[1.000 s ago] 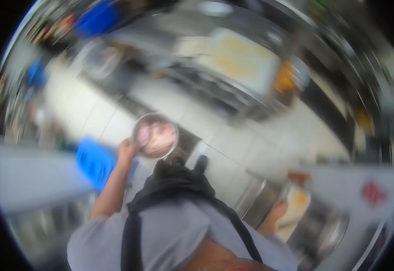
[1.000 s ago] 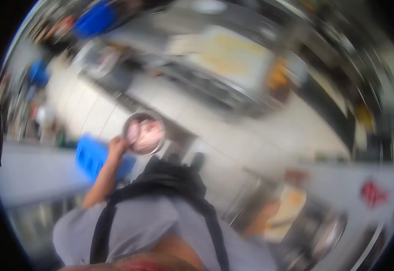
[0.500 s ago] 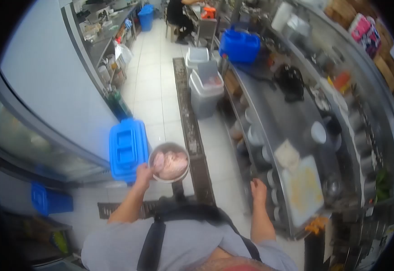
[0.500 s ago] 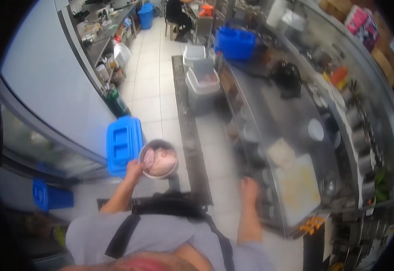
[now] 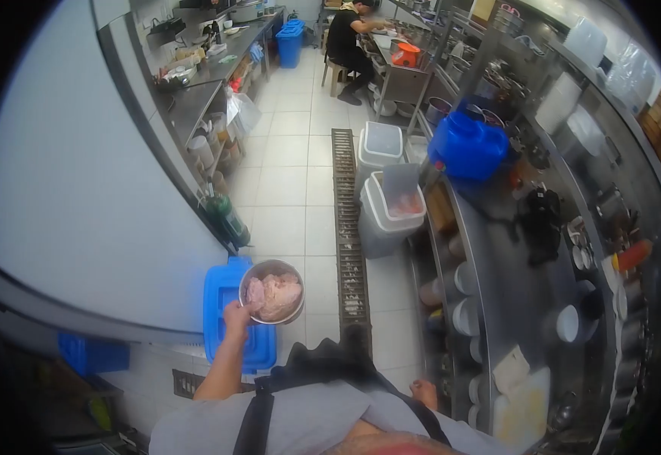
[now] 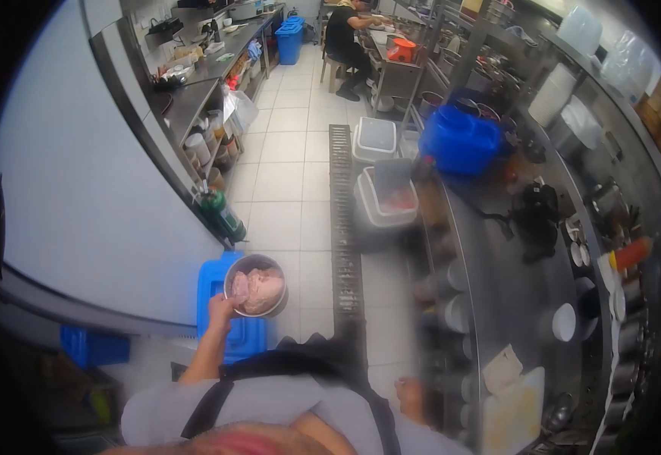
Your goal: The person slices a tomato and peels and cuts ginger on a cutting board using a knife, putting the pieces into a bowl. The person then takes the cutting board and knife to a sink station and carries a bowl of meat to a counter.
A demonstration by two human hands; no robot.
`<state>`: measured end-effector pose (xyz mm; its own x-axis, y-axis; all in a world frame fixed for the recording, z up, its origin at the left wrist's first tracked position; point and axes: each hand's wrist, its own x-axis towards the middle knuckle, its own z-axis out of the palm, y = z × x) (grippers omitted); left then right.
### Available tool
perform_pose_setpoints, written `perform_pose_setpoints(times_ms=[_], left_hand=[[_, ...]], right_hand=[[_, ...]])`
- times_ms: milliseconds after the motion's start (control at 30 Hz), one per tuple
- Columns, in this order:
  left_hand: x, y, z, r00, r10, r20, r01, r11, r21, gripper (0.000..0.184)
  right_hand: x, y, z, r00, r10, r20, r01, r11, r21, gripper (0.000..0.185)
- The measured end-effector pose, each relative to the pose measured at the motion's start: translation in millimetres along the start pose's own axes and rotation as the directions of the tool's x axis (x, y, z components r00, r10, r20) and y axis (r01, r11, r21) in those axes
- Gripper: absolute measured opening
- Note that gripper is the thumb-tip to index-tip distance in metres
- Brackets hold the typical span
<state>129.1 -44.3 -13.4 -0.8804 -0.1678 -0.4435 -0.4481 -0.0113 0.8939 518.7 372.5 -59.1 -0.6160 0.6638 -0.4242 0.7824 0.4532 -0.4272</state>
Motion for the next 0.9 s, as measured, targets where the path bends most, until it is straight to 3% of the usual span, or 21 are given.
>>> perform_pose_setpoints(times_ms=[200,300,367,400,433,467,500,533,567,600,667,700,767,833,900], left_hand=[[94,65,47,0.999,-0.023,-0.029,0.023,1.0,0.002,0.029],[125,99,94,0.991,-0.022,-0.136,0.029,0.998,0.052,0.027],[162,90,94,0.982,-0.067,-0.179,0.066,0.998,-0.009,0.023],[173,96,100,0.977,-0.076,-0.197,0.076,0.997,-0.004,0.023],[184,101,110,0.973,-0.057,-0.223,0.056,0.998,-0.011,0.023],[189,105,117,0.967,-0.044,-0.253,0.041,0.999,-0.015,0.023],[195,108,123,0.959,-0.068,-0.274,0.068,0.998,-0.01,0.023],[204,113,132,0.954,-0.079,-0.29,0.074,0.997,-0.027,0.022],[213,117,142,0.948,-0.088,-0.305,0.076,0.996,-0.05,0.022],[237,112,137,0.946,-0.112,-0.303,0.094,0.993,-0.074,0.022],[266,123,156,0.939,-0.15,-0.308,0.113,0.984,-0.137,0.021],[278,132,170,0.929,-0.14,-0.342,0.089,0.983,-0.161,0.016],[301,181,201,0.935,-0.15,-0.321,0.168,0.985,0.032,0.015],[368,163,210,0.943,-0.034,-0.331,0.039,0.999,0.009,0.016],[412,216,247,0.935,-0.062,-0.35,0.131,0.976,0.176,0.021]], right_hand=[[137,0,-16,0.997,0.056,0.046,-0.045,0.979,-0.197,0.023],[266,-11,-16,0.996,-0.051,0.075,0.078,0.91,-0.407,0.021],[348,-60,-8,0.973,-0.23,0.003,0.202,0.85,-0.487,0.021],[370,-128,-34,0.937,-0.344,-0.059,0.294,0.869,-0.398,0.024],[435,-155,-28,0.951,-0.307,0.021,0.295,0.891,-0.345,0.03],[462,-227,-56,0.942,-0.323,0.095,0.336,0.885,-0.322,0.029],[493,-285,-71,0.934,-0.342,0.102,0.356,0.882,-0.307,0.031],[520,-339,-83,0.891,-0.452,0.04,0.45,0.868,-0.211,0.035],[559,-378,-79,0.89,-0.455,-0.021,0.451,0.887,-0.1,0.033],[578,-430,-79,0.768,-0.64,-0.019,0.627,0.758,-0.181,0.027],[606,-521,-94,0.714,-0.695,-0.09,0.693,0.719,-0.056,0.025],[627,-548,-95,0.712,-0.695,-0.098,0.699,0.715,0.0,0.025],[664,-594,-98,0.682,-0.726,-0.087,0.73,0.683,0.019,0.025],[685,-602,-86,0.662,-0.747,-0.051,0.749,0.661,0.036,0.026],[725,-586,-84,0.733,-0.679,0.046,0.667,0.704,-0.242,0.025]])
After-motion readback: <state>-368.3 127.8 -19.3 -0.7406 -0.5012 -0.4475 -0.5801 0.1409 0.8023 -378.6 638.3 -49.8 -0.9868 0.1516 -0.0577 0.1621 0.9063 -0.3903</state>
